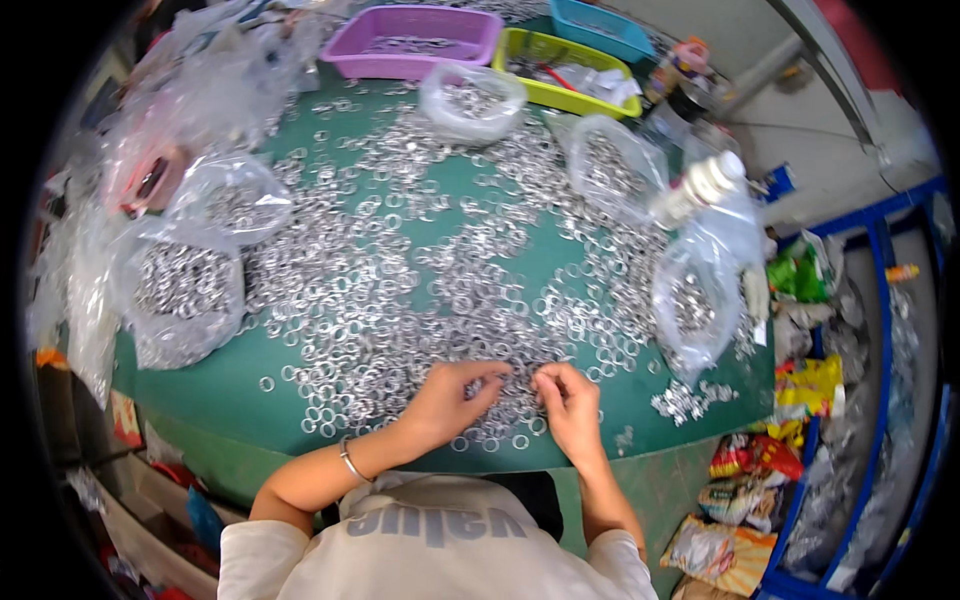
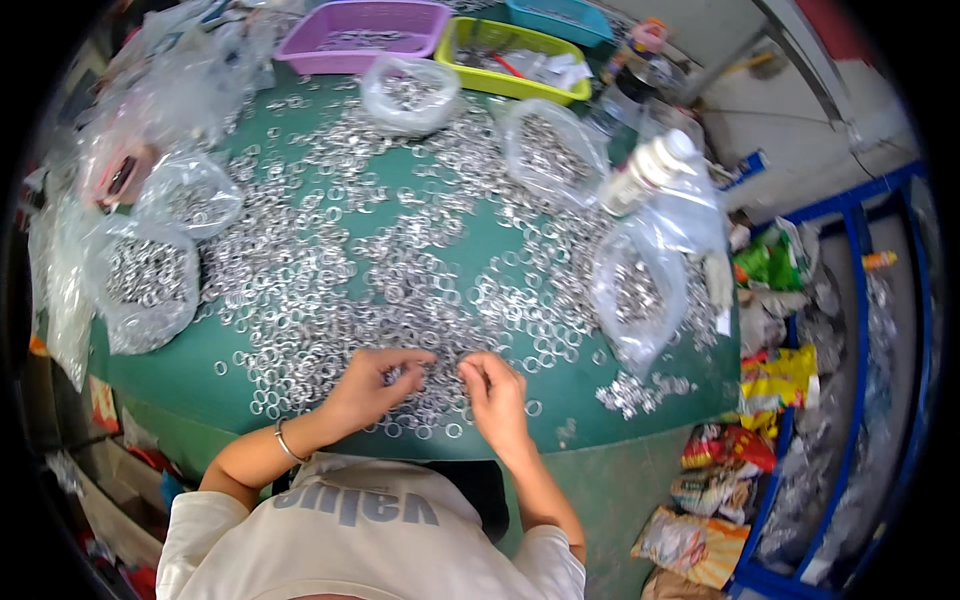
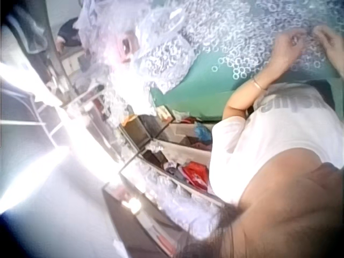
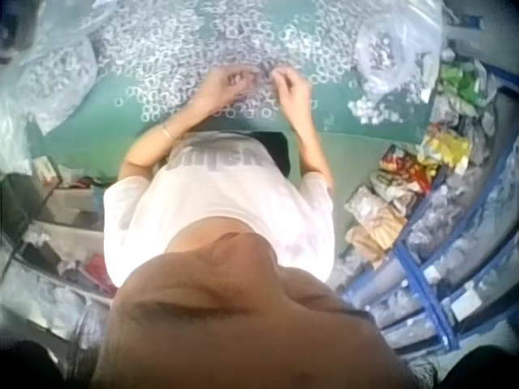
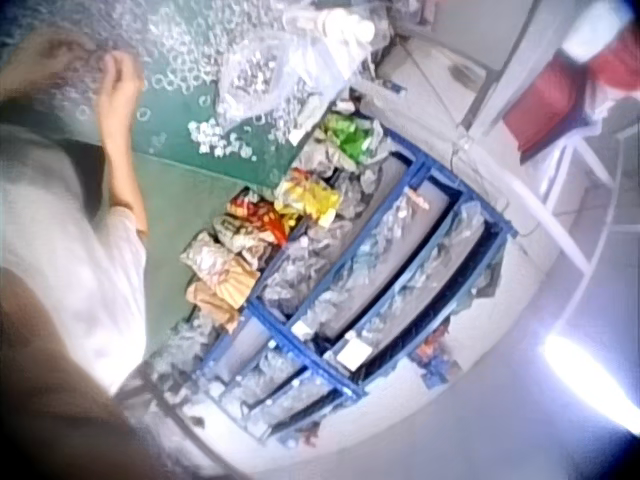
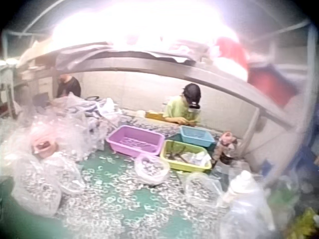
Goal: The person picks up metal rings from a large pile on a green table by hand, gathers them into clusters, and moves them into plastic bags.
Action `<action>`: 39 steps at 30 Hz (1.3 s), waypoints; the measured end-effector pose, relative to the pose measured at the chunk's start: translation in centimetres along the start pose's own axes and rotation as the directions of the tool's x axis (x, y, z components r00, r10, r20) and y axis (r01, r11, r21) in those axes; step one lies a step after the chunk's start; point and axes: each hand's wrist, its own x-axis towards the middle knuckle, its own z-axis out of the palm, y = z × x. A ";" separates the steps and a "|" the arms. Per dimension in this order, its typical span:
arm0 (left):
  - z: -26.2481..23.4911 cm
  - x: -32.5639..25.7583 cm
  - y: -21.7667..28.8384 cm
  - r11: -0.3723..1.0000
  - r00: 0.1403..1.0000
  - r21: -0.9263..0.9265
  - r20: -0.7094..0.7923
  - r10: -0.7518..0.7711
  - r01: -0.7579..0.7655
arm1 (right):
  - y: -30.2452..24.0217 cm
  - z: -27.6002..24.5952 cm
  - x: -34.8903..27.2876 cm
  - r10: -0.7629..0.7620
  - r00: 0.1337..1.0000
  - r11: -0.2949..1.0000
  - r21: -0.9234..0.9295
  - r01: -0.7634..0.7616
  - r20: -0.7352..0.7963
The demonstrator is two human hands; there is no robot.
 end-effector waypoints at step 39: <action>-5.8 -2.3 -3.0 0.892 0.960 -0.421 -0.143 -0.242 0.162 | 0.5 -6.7 -1.0 -0.348 0.909 0.690 -0.719 0.083 -0.228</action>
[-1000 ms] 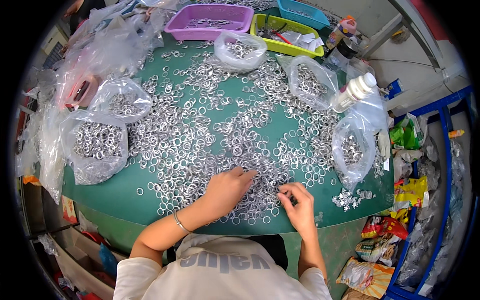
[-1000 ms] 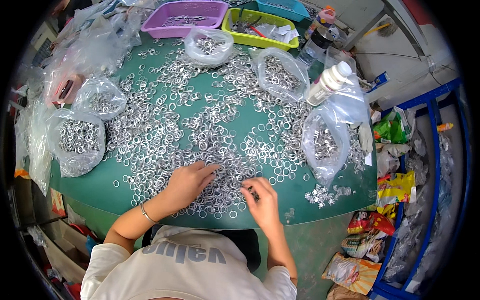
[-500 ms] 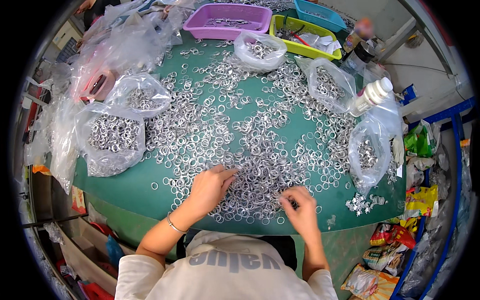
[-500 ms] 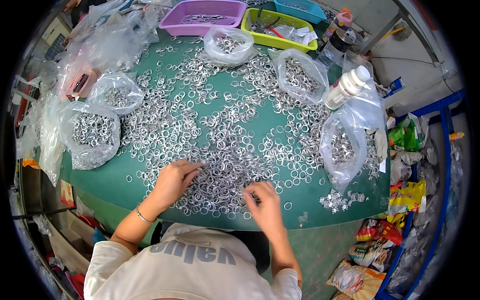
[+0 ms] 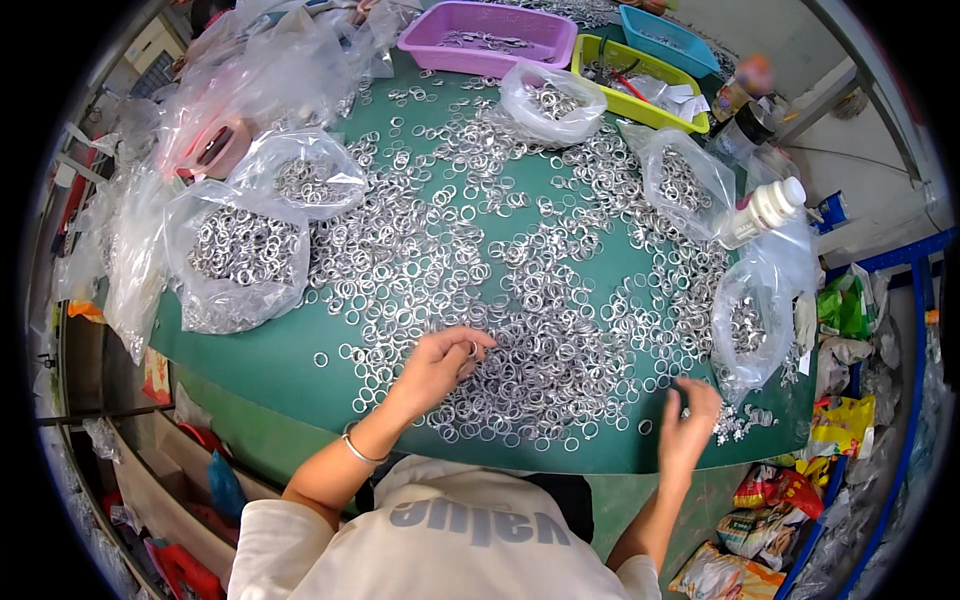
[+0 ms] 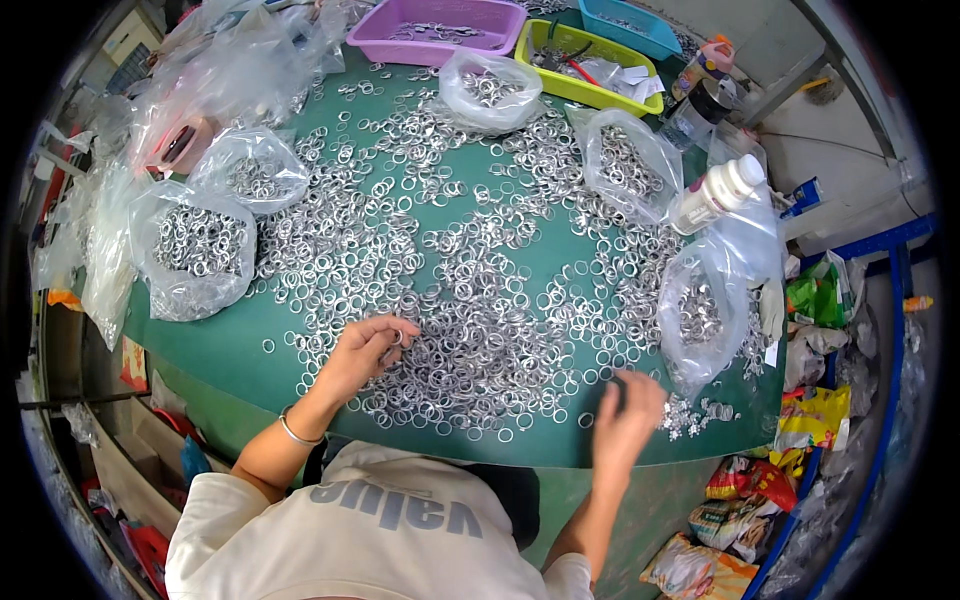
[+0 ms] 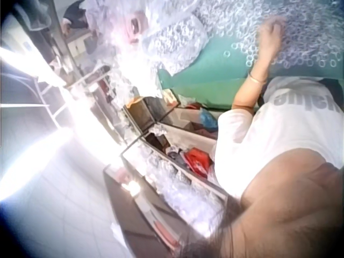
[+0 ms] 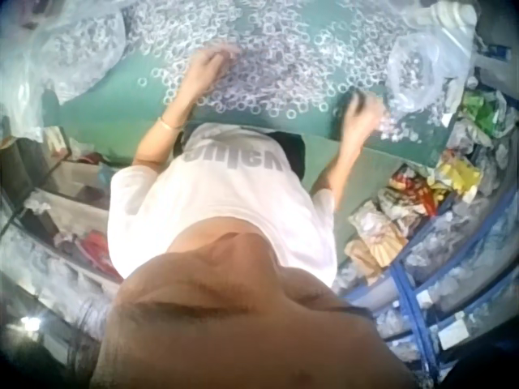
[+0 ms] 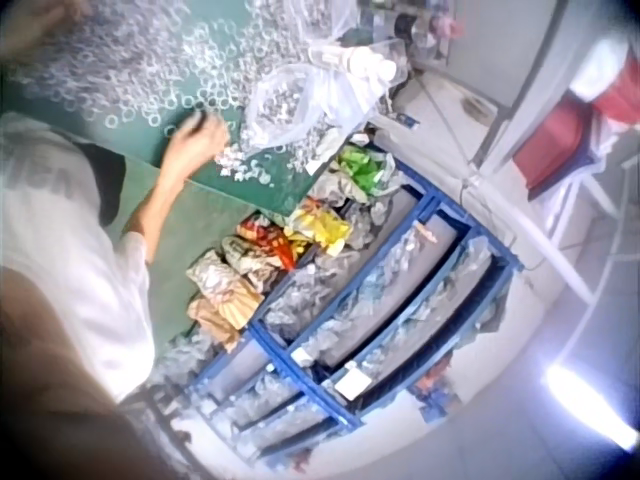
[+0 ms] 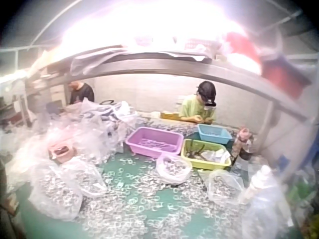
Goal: The person picks up metal rings from a large pile on a green table by hand, gathers them into clusters, and moves them into plastic bags.
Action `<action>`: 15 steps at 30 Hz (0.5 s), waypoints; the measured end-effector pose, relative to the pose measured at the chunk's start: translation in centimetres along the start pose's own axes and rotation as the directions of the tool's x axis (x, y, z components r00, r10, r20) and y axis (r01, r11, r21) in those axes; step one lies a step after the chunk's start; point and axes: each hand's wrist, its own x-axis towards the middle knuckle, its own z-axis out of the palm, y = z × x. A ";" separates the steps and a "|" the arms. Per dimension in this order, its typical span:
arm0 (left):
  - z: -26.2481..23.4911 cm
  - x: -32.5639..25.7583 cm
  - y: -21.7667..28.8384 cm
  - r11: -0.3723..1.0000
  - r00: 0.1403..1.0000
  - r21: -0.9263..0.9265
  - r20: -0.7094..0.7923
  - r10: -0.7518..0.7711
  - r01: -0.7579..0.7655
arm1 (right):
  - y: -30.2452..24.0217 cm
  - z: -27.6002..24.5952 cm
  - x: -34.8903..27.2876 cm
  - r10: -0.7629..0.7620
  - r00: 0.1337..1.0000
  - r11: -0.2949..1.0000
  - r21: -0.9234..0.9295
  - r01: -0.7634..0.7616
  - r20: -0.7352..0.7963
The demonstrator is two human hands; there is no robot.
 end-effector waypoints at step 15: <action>0.4 -1.1 -1.3 0.633 0.918 0.697 0.090 0.387 -0.336 | -6.2 5.2 1.8 -0.377 0.901 0.905 0.292 0.308 0.216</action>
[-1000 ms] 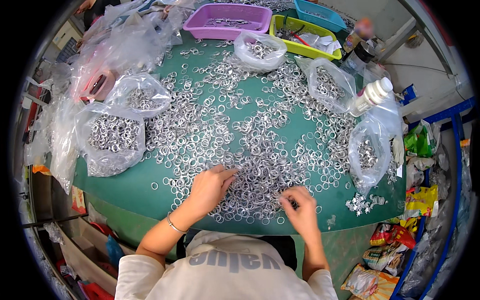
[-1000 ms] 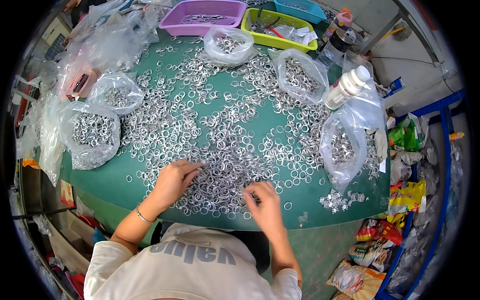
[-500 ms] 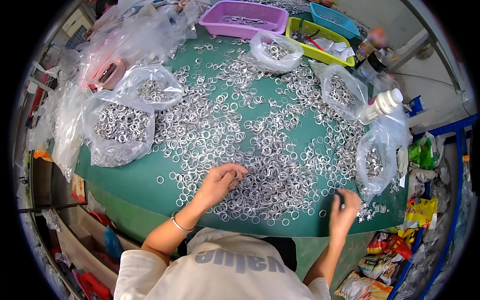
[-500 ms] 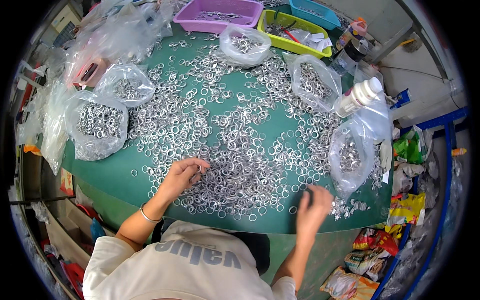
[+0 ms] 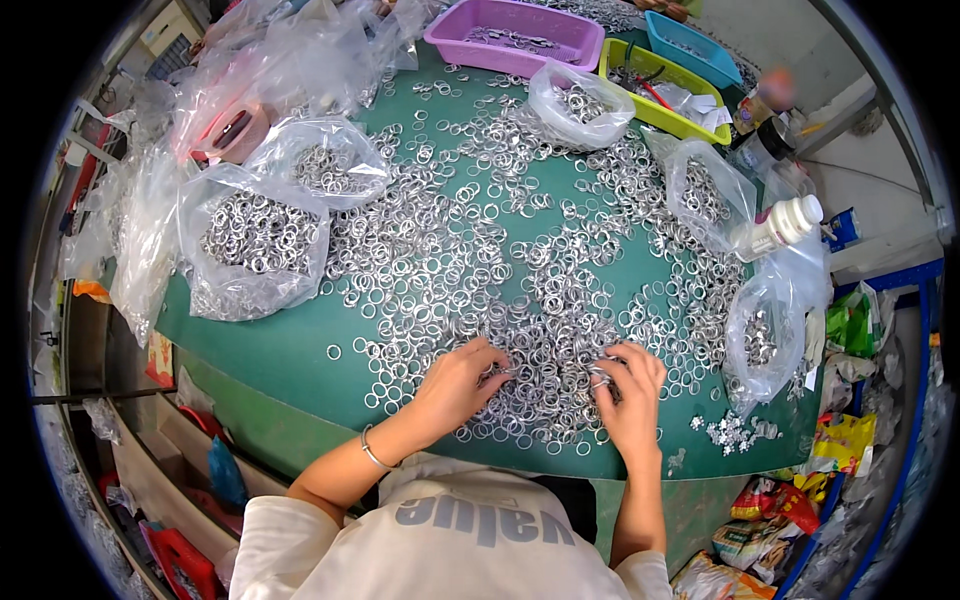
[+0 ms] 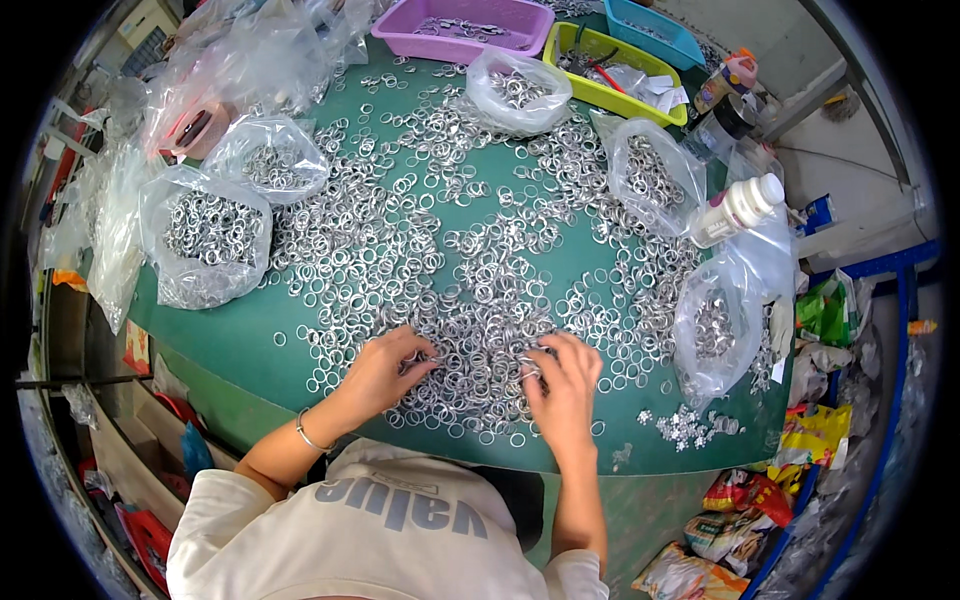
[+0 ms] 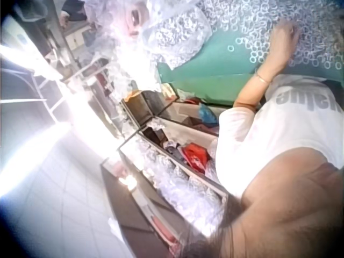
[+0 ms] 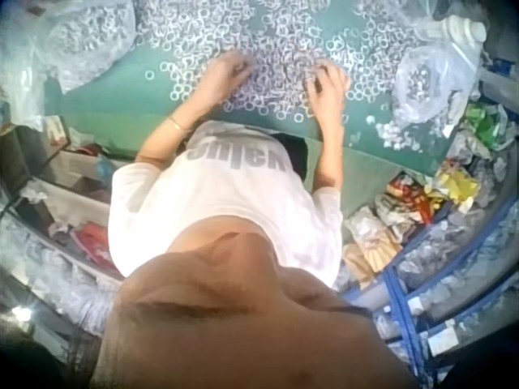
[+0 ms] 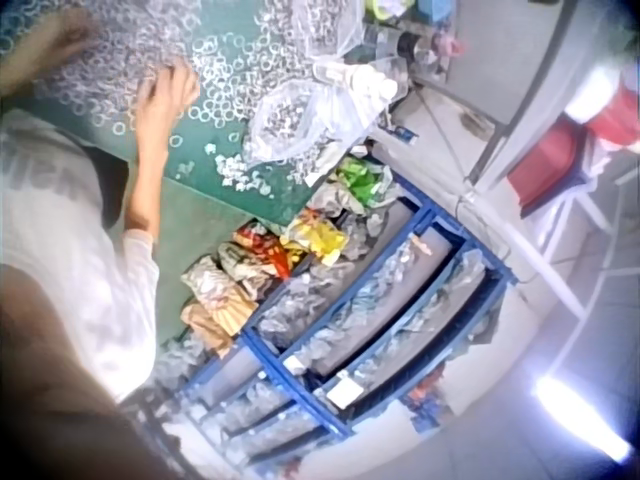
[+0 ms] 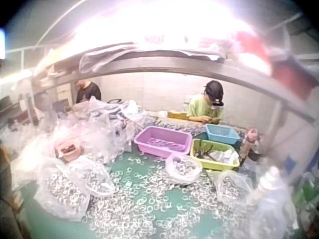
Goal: The person picks up metal rings from a large pile on a green table by hand, gathers them into clusters, and moves them into plastic bags.
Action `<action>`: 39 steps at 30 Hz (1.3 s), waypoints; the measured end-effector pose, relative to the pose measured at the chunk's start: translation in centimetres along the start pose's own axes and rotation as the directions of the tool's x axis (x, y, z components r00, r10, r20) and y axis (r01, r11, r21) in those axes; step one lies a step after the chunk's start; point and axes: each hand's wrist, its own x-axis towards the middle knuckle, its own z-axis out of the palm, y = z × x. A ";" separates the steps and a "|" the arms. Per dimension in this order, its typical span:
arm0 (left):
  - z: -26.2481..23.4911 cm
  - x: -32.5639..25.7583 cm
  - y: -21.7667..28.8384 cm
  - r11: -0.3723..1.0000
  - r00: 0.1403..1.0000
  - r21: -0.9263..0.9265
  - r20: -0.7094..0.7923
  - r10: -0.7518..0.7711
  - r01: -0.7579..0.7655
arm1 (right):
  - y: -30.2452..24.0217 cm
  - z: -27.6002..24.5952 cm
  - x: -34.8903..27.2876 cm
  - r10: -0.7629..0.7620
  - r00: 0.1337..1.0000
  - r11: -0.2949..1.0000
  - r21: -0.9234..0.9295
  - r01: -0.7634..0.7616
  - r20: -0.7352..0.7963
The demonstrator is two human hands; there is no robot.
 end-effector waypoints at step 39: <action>1.6 -1.6 2.1 0.964 0.962 -0.227 -0.261 0.080 -0.142 | -6.7 3.8 -0.2 0.285 0.886 0.198 0.882 -0.427 0.365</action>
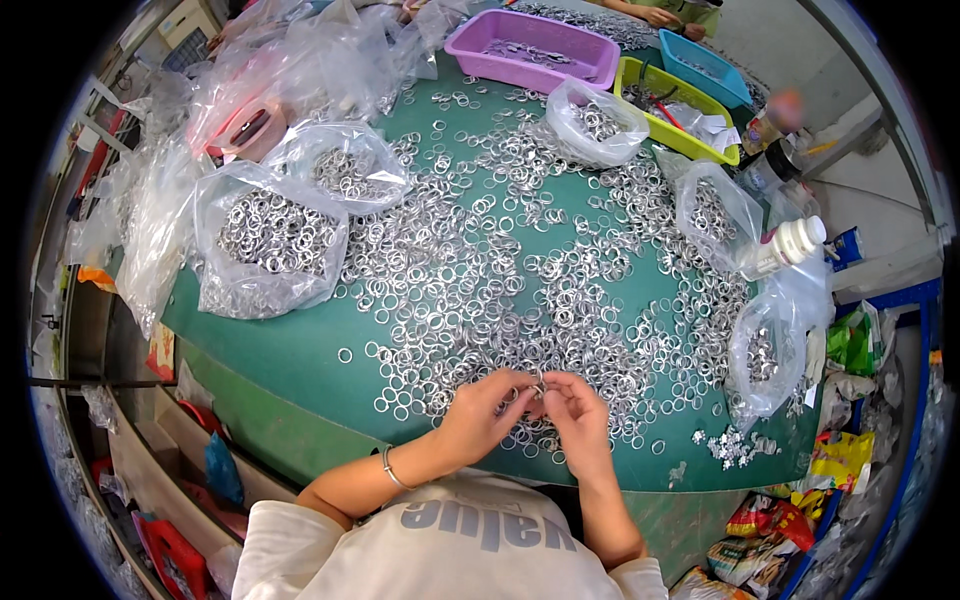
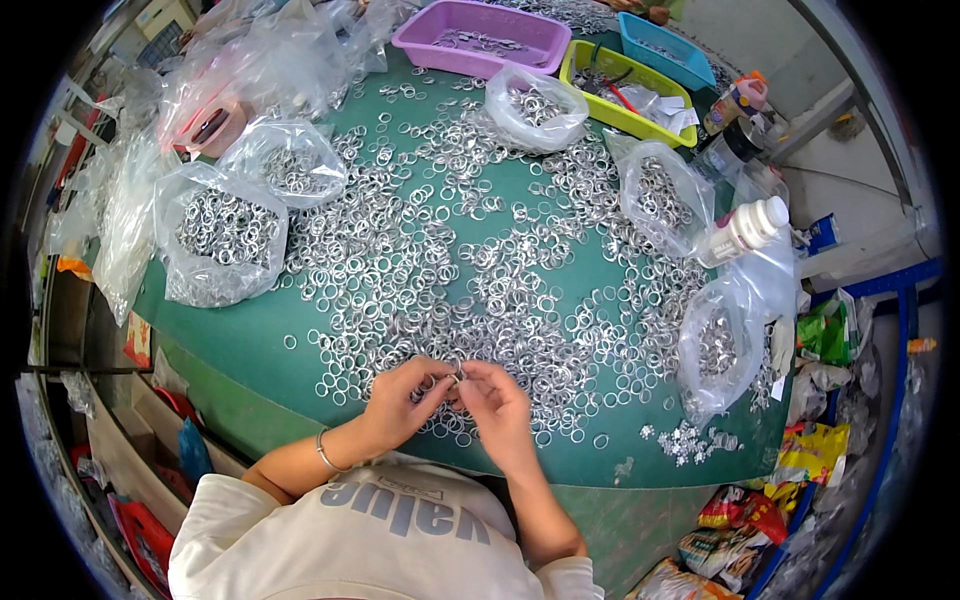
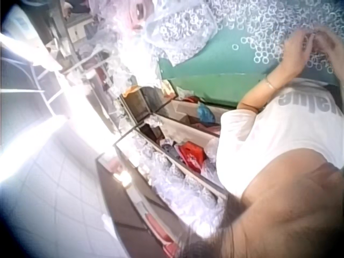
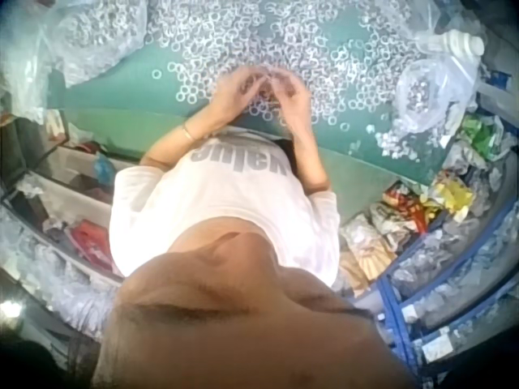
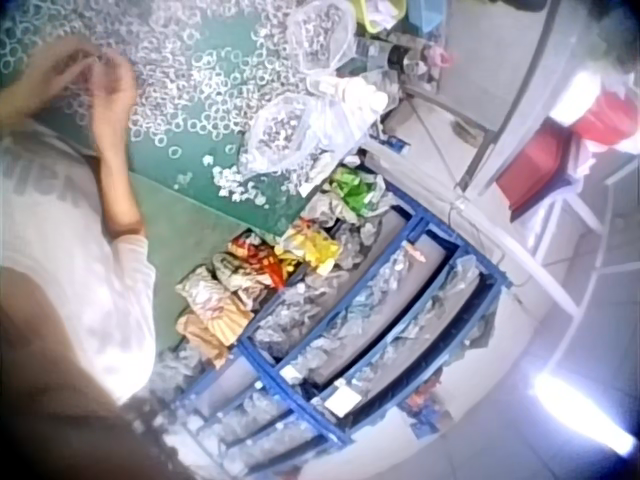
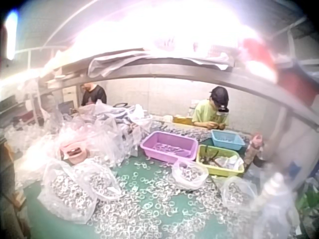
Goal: The person picks up metal rings from a large pile on a green table by hand, gathers them into clusters, and moves them into plastic bags.
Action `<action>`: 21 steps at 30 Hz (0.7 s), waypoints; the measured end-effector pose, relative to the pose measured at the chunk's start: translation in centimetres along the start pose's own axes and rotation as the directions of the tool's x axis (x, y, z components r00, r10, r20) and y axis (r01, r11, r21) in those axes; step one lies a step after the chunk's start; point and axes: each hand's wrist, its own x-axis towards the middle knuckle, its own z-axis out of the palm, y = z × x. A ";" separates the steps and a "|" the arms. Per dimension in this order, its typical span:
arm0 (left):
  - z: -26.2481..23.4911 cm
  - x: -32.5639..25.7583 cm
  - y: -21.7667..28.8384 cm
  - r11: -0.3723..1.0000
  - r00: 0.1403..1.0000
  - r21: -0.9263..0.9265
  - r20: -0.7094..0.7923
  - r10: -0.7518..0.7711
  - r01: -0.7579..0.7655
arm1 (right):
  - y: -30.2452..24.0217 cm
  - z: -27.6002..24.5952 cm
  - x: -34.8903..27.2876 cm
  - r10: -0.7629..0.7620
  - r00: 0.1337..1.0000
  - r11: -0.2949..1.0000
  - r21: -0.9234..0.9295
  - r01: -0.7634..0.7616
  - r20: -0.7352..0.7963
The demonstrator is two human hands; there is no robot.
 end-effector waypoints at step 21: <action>-1.1 0.8 -0.2 0.932 0.899 -0.138 0.340 -0.274 0.336 | 0.4 -0.3 0.4 -0.022 0.995 0.991 0.129 0.034 -0.094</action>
